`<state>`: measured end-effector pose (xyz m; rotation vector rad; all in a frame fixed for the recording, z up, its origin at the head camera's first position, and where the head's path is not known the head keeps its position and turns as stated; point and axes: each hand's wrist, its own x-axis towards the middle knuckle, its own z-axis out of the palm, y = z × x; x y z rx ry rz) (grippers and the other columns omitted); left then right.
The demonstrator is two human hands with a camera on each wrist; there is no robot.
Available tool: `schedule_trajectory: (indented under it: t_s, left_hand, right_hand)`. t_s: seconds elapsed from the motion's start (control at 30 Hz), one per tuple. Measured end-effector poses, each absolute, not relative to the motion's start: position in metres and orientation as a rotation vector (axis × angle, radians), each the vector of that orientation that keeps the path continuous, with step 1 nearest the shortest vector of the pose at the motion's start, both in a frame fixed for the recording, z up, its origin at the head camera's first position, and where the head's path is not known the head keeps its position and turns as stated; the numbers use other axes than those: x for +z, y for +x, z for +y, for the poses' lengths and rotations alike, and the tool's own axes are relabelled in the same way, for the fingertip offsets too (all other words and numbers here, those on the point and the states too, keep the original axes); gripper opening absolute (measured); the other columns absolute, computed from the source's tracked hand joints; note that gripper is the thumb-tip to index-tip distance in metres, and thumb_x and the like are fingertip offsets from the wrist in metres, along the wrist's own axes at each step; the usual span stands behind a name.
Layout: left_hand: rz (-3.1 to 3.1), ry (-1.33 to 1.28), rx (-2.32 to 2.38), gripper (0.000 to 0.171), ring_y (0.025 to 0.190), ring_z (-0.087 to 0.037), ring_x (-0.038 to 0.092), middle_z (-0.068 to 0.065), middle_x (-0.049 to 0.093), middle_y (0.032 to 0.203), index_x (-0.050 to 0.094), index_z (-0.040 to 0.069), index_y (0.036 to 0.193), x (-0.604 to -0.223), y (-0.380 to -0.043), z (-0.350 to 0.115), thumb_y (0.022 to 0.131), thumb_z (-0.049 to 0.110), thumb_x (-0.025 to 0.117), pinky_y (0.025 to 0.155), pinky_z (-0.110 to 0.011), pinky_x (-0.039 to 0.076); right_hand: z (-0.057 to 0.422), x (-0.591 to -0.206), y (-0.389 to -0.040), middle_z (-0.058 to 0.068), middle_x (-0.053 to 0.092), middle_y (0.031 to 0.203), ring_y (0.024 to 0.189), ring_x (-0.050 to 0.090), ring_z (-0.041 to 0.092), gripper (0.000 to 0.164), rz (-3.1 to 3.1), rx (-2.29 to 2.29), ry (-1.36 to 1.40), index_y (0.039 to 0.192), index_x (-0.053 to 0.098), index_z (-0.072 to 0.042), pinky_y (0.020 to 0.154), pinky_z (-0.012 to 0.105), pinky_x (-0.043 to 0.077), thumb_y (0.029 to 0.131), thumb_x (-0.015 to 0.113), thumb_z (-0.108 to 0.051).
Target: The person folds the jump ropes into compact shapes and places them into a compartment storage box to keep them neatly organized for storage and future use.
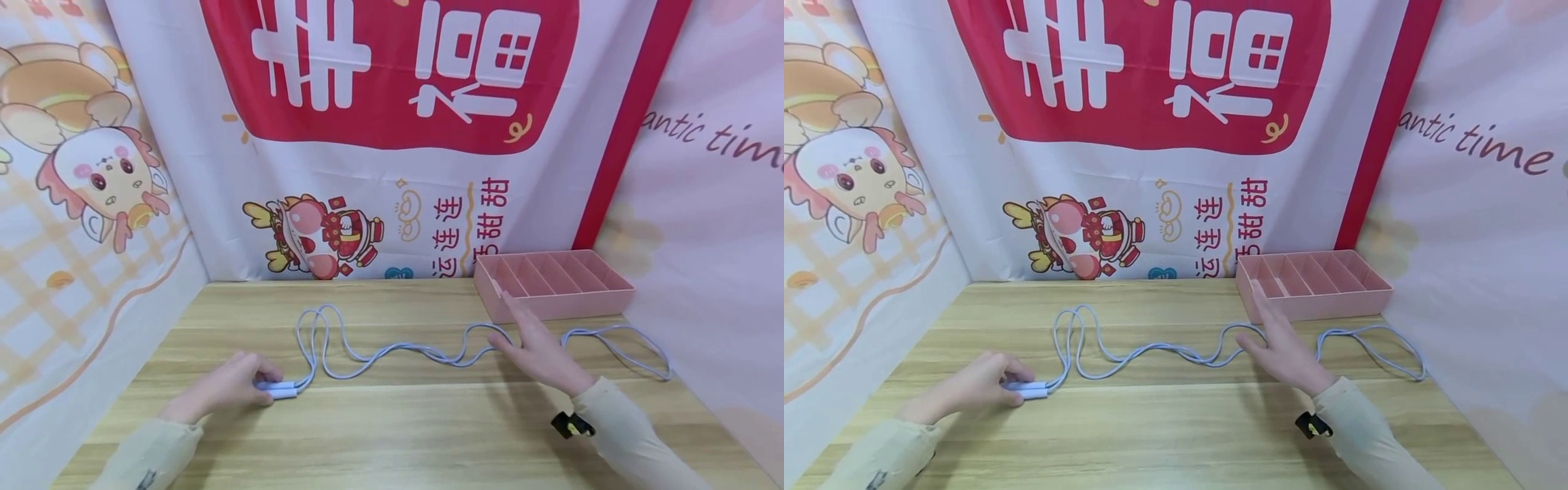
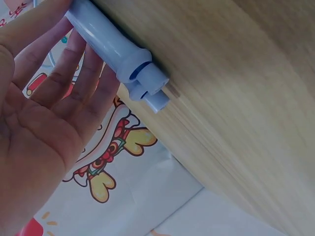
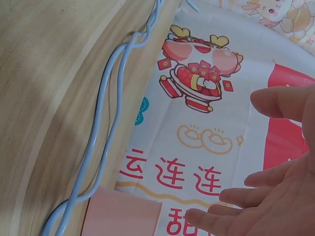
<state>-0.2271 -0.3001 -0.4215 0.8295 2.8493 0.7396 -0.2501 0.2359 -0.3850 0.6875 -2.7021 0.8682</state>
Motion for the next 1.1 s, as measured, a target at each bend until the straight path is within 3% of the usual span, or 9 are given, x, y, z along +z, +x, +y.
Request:
schedule_trajectory:
  t_s: [0.2, 0.53, 0.63, 0.83, 1.1]
  left_hand:
    - [2.796, 0.851, 0.747, 0.025, 0.067, -0.008, 0.058, 0.011, 0.065, 0.075, 0.075, 0.017, 0.086, -0.422, -0.229, -0.301, 0.065, 0.01, 0.087, 0.06, -0.027, 0.047]
    - [2.772, 0.844, 0.721, 0.022, 0.067, -0.009, 0.057, 0.009, 0.062, 0.075, 0.072, 0.016, 0.086, -0.421, -0.231, -0.293, 0.068, 0.016, 0.085, 0.061, -0.027, 0.048]
    - [2.777, 0.845, 0.706, 0.022, 0.066, -0.007, 0.055, 0.009, 0.061, 0.074, 0.07, 0.017, 0.084, -0.422, -0.232, -0.292, 0.067, 0.016, 0.084, 0.06, -0.026, 0.047]
    - [2.792, 0.863, 0.676, 0.022, 0.064, -0.006, 0.052, 0.008, 0.058, 0.072, 0.066, 0.018, 0.081, -0.422, -0.234, -0.291, 0.065, 0.016, 0.082, 0.058, -0.026, 0.046]
    - [2.794, 0.893, 0.665, 0.023, 0.063, -0.006, 0.051, 0.008, 0.057, 0.071, 0.064, 0.017, 0.08, -0.423, -0.235, -0.289, 0.065, 0.014, 0.08, 0.057, -0.025, 0.045]
  right_hand:
    - [0.235, -0.386, -0.251, 0.014, 0.018, 0.16, 0.143, 0.019, 0.038, 0.088, -2.696, 0.884, 0.692, 0.157, 0.015, -0.007, 0.108, 0.061, 0.022, 0.095, 0.064, -0.045]
    - [0.236, -0.392, -0.253, 0.014, 0.02, 0.159, 0.142, 0.021, 0.039, 0.085, -2.685, 0.909, 0.707, 0.158, 0.016, -0.011, 0.108, 0.062, 0.022, 0.095, 0.064, -0.041]
    - [0.235, -0.393, -0.253, 0.015, 0.027, 0.157, 0.141, 0.026, 0.037, 0.08, -2.68, 0.957, 0.71, 0.156, 0.023, -0.01, 0.107, 0.06, 0.026, 0.095, 0.063, -0.043]
    - [0.234, -0.393, -0.256, 0.017, 0.047, 0.144, 0.127, 0.049, 0.031, 0.062, -2.598, 1.182, 0.754, 0.145, 0.044, -0.005, 0.101, 0.052, 0.04, 0.094, 0.069, -0.029]
    - [0.229, -0.396, -0.254, 0.012, 0.062, 0.124, 0.114, 0.058, 0.028, 0.042, -2.576, 1.181, 0.777, 0.127, 0.06, -0.003, 0.092, 0.049, 0.048, 0.092, 0.072, -0.021]
